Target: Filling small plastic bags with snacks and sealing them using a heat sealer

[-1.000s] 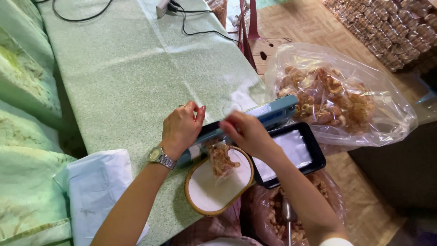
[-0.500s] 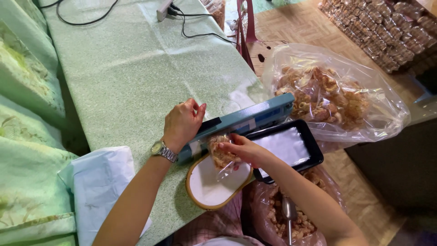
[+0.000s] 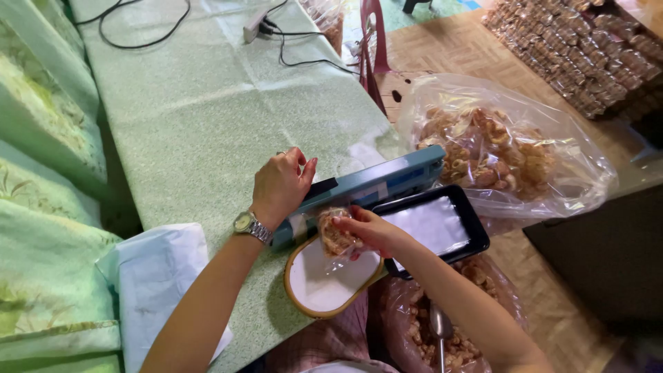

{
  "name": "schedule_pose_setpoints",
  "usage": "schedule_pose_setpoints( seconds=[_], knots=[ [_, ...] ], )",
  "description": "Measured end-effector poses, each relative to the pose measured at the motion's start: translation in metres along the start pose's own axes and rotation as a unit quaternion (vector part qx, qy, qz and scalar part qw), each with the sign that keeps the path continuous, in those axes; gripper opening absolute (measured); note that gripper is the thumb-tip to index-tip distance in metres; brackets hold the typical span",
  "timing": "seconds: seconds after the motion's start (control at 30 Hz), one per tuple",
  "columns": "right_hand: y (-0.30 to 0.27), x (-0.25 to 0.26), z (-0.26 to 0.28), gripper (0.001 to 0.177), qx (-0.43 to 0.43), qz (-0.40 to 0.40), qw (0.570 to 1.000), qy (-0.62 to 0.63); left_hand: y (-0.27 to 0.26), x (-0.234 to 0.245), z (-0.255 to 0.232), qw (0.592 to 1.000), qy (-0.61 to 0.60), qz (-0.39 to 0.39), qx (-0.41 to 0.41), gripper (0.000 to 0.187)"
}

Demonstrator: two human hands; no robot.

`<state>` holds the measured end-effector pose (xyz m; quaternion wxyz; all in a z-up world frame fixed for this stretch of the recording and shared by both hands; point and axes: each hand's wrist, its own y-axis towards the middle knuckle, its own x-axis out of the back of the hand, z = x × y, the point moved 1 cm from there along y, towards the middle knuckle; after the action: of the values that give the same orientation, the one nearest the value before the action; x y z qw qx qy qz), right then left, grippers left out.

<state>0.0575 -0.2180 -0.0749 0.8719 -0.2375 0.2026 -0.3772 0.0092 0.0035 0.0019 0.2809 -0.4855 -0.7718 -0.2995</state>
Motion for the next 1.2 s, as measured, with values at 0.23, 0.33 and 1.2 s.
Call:
schedule_pose_setpoints(
  seconds=[0.23,0.33,1.2],
  knots=[
    [-0.024,-0.026,0.01,0.099,0.024,-0.017,0.998,0.048,0.021,0.032,-0.05,0.991,0.02,-0.031,-0.129,0.027],
    [-0.016,-0.014,-0.008,0.085,0.142,0.064,0.987,0.037,0.019,0.054,-0.088,0.956,-0.006,-0.143,-0.255,0.021],
    [-0.103,0.135,0.115,0.085,0.472,-0.445,0.744,-0.158,-0.04,-0.043,-0.189,0.899,-0.26,-0.015,-0.353,0.067]
  ],
)
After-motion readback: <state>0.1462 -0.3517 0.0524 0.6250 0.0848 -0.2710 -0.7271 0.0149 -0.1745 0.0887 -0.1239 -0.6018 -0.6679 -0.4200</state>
